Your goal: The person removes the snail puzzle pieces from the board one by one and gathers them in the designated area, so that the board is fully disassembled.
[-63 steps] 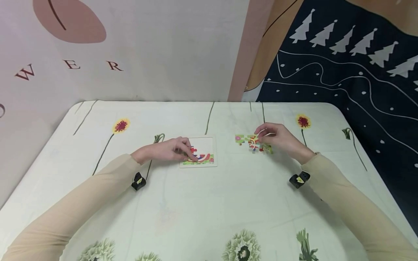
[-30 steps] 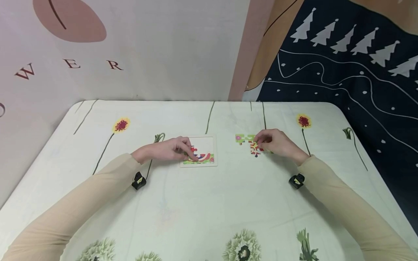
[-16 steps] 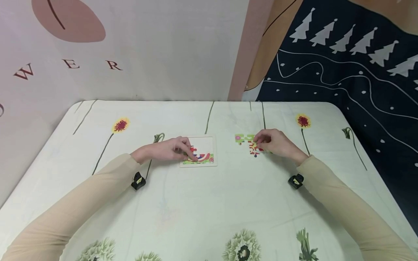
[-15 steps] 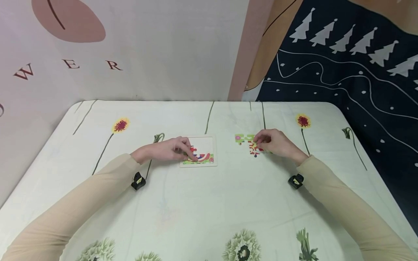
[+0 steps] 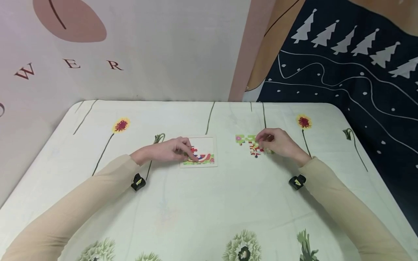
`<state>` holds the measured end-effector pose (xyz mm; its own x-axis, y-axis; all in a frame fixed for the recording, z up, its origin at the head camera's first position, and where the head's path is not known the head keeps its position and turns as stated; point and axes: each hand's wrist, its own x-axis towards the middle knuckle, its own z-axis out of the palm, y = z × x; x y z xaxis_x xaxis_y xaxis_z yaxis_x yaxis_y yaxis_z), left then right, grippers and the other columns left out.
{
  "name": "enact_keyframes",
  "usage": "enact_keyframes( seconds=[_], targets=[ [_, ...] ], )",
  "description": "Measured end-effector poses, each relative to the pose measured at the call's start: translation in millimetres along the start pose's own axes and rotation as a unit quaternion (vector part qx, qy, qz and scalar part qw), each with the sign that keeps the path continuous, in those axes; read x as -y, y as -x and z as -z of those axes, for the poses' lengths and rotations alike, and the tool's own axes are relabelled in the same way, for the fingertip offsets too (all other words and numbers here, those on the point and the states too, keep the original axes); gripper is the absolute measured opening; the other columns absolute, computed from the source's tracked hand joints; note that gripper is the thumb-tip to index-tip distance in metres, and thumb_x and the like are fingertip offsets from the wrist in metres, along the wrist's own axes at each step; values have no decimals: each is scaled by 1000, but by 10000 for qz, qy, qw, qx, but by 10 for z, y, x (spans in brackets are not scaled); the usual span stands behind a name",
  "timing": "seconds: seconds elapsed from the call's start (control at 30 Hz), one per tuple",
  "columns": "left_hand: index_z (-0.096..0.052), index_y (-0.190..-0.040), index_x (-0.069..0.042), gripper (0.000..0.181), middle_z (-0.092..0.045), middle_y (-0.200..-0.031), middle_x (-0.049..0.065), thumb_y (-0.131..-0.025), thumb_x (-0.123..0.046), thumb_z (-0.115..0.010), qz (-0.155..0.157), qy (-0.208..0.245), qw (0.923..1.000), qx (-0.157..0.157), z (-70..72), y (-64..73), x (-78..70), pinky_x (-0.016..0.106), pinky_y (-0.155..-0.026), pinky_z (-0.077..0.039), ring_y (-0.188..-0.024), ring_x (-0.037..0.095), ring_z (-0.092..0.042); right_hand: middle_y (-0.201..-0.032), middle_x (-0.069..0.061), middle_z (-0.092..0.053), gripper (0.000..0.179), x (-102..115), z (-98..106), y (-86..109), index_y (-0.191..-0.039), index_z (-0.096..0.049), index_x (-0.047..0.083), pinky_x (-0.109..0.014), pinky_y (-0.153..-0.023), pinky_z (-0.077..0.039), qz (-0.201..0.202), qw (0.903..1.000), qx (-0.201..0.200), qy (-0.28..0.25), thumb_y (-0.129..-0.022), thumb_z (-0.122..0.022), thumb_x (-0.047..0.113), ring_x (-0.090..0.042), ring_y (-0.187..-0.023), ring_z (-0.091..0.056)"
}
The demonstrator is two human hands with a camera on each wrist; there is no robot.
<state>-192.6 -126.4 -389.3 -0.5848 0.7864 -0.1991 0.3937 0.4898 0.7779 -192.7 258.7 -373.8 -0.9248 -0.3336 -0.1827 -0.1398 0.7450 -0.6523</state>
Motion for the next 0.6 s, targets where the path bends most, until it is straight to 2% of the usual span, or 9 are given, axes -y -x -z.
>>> enact_keyframes(
  seconds=[0.33, 0.6],
  targets=[
    [-78, -110, -13, 27, -60, -101, 6, -91, 0, -64, 17, -369, 9989, -295, -49, 56, -98, 30, -84, -39, -96, 18, -46, -110, -19, -67, 21, 80, -14, -21, -115, -67, 1, -23, -68, -47, -7, 9998, -56, -212, -97, -62, 9, -22, -88, -57],
    [-79, -107, -11, 23, -62, -102, 6, -90, -2, -66, 42, -298, 9981, -533, -39, 130, -104, 27, -82, -45, -93, 15, -53, -111, -19, -67, 21, 252, -74, -81, -114, -68, 1, -20, -69, -46, 193, 9989, 15, -432, -96, -64, 12, -19, -86, -57]
  ],
)
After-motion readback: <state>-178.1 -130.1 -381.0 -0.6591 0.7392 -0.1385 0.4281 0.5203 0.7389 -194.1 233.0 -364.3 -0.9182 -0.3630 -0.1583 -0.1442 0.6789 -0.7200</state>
